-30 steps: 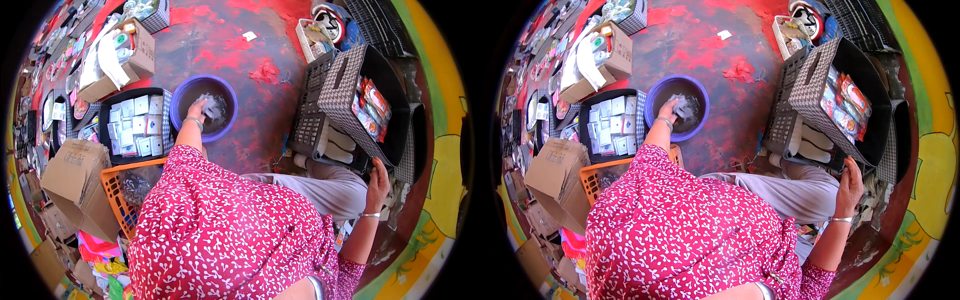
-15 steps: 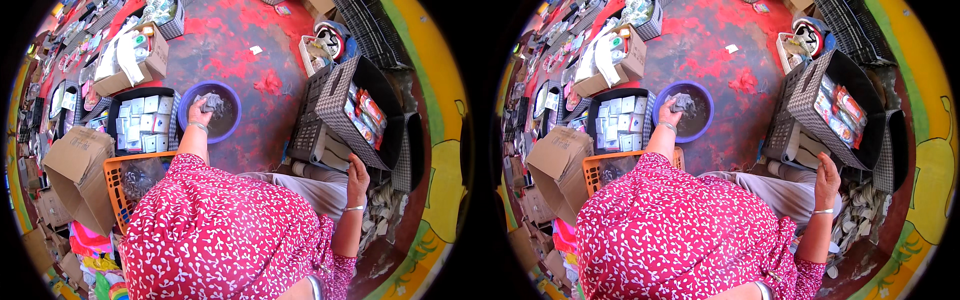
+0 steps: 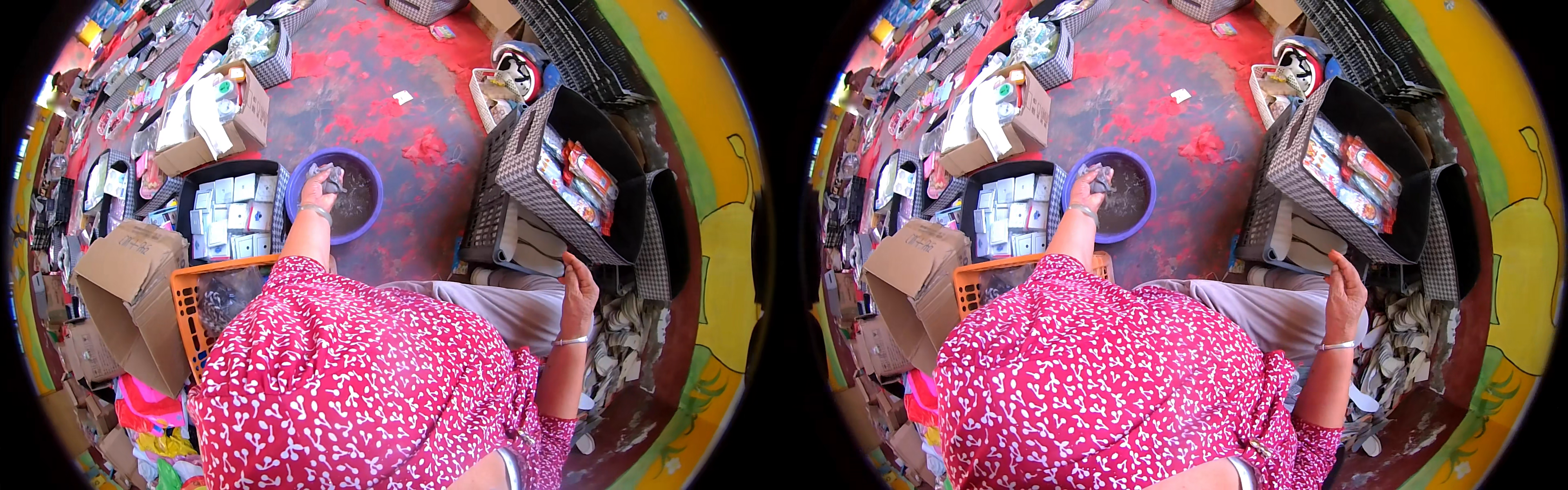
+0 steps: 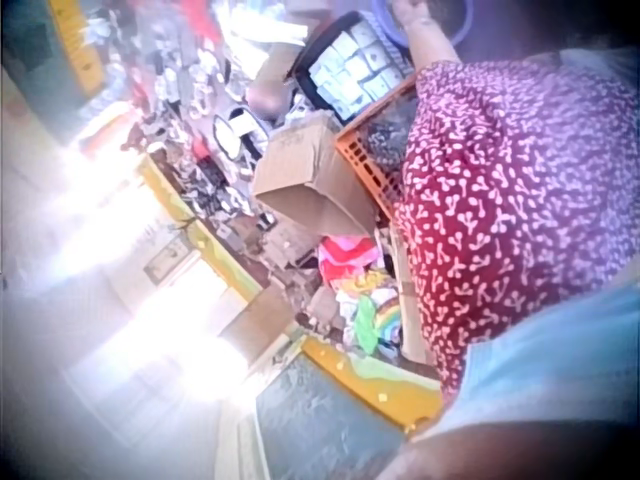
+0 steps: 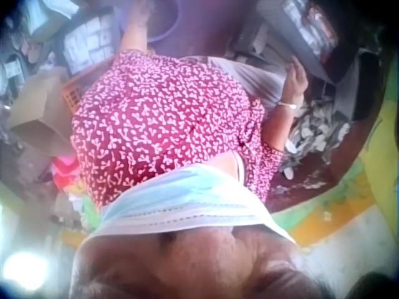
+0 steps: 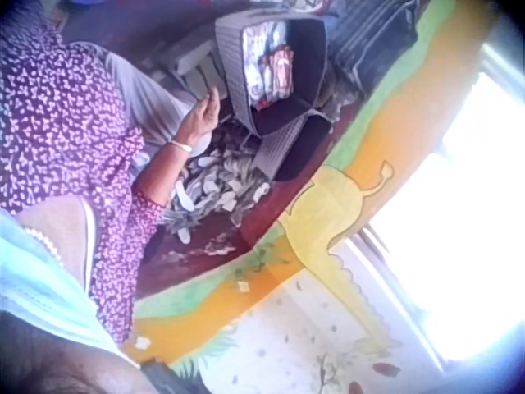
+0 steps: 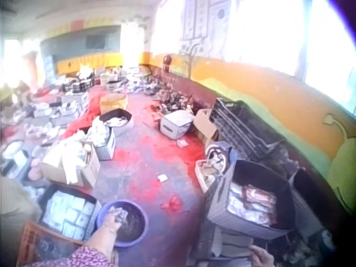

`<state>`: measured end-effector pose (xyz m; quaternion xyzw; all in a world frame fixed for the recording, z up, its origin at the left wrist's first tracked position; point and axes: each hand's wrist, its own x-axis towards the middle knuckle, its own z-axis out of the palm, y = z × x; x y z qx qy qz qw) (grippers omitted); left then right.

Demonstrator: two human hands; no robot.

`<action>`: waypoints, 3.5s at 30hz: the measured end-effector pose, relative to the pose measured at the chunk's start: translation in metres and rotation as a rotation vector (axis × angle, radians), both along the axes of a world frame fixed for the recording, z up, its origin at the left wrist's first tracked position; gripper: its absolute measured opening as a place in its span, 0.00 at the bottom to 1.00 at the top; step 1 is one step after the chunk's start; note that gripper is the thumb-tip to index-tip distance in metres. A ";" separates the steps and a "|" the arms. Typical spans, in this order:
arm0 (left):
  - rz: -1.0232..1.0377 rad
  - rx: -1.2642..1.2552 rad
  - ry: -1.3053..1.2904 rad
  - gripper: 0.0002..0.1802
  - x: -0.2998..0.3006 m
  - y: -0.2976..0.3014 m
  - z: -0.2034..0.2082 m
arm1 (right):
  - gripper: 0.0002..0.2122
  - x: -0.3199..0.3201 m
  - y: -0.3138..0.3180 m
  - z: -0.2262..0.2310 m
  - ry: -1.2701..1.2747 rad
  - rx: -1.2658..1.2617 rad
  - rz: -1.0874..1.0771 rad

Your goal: The person picks up items from a pile on the floor, places them inside plastic bags, and then places the bags into a crate, occasionally dipping a cloth into a bucket of water.

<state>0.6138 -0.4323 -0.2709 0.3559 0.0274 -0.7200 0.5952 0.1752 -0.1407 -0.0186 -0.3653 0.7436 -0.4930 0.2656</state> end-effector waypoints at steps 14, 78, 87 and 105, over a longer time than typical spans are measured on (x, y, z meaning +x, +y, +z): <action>-0.012 0.147 -0.492 0.17 -0.027 0.004 0.135 | 0.09 0.001 0.015 0.011 -0.118 -0.084 0.004; -0.215 -0.050 -0.110 0.16 0.017 -0.002 0.039 | 0.09 -0.002 0.011 0.011 -0.090 0.080 -0.013; -0.209 -0.169 -0.213 0.16 -0.007 -0.013 0.046 | 0.09 -0.001 0.036 0.026 -0.119 -0.063 -0.032; -0.128 0.204 -0.654 0.13 -0.051 -0.012 0.081 | 0.09 -0.006 0.055 0.024 -0.150 -0.109 -0.117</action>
